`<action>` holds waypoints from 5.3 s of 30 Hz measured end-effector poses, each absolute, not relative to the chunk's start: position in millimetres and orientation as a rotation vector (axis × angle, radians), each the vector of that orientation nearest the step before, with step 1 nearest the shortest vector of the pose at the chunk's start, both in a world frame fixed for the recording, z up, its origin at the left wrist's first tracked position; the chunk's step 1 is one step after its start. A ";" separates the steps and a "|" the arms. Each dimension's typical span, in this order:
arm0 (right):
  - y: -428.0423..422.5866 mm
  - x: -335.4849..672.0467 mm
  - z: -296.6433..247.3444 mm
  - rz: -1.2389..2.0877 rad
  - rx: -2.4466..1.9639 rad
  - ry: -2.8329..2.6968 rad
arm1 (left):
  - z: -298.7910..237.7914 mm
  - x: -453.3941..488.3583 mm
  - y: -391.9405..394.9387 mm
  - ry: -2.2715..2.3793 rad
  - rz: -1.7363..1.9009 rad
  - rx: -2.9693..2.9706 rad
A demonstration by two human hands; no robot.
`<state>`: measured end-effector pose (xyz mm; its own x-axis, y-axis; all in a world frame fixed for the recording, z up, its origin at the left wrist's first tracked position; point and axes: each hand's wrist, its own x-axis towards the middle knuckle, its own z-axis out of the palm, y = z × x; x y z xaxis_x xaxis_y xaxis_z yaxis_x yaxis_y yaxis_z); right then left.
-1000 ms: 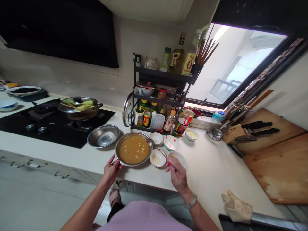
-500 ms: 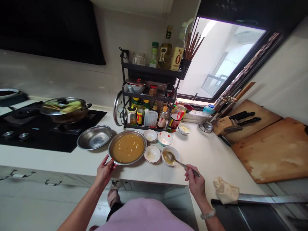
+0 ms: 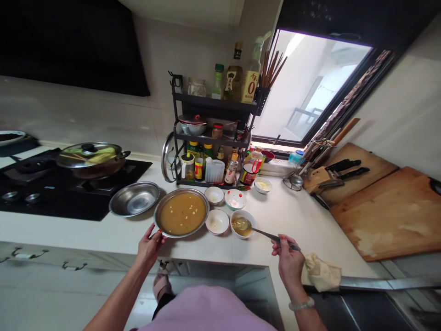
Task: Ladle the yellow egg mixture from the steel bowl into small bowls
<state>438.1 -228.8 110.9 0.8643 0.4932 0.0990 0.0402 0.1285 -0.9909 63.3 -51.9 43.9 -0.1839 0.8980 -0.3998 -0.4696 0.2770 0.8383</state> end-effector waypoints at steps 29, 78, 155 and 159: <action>-137.7 330.2 126.6 0.581 -1.182 -1.044 | 41.9 63.6 -51.9 1.193 1.308 0.486; -192.8 413.8 140.9 0.457 -1.296 -0.505 | 33.0 61.4 -50.0 1.183 1.322 0.484; -141.8 334.1 123.6 0.580 -1.114 -1.292 | 37.8 62.8 -51.3 1.188 1.318 0.473; -158.8 355.4 132.8 0.478 -1.154 -1.263 | 37.2 61.1 -51.0 1.191 1.305 0.487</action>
<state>355.4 -158.8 132.8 0.3043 0.8196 0.4854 0.2924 0.4046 -0.8665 61.1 -51.0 37.2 -0.1698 0.9052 -0.3895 -0.4700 0.2730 0.8394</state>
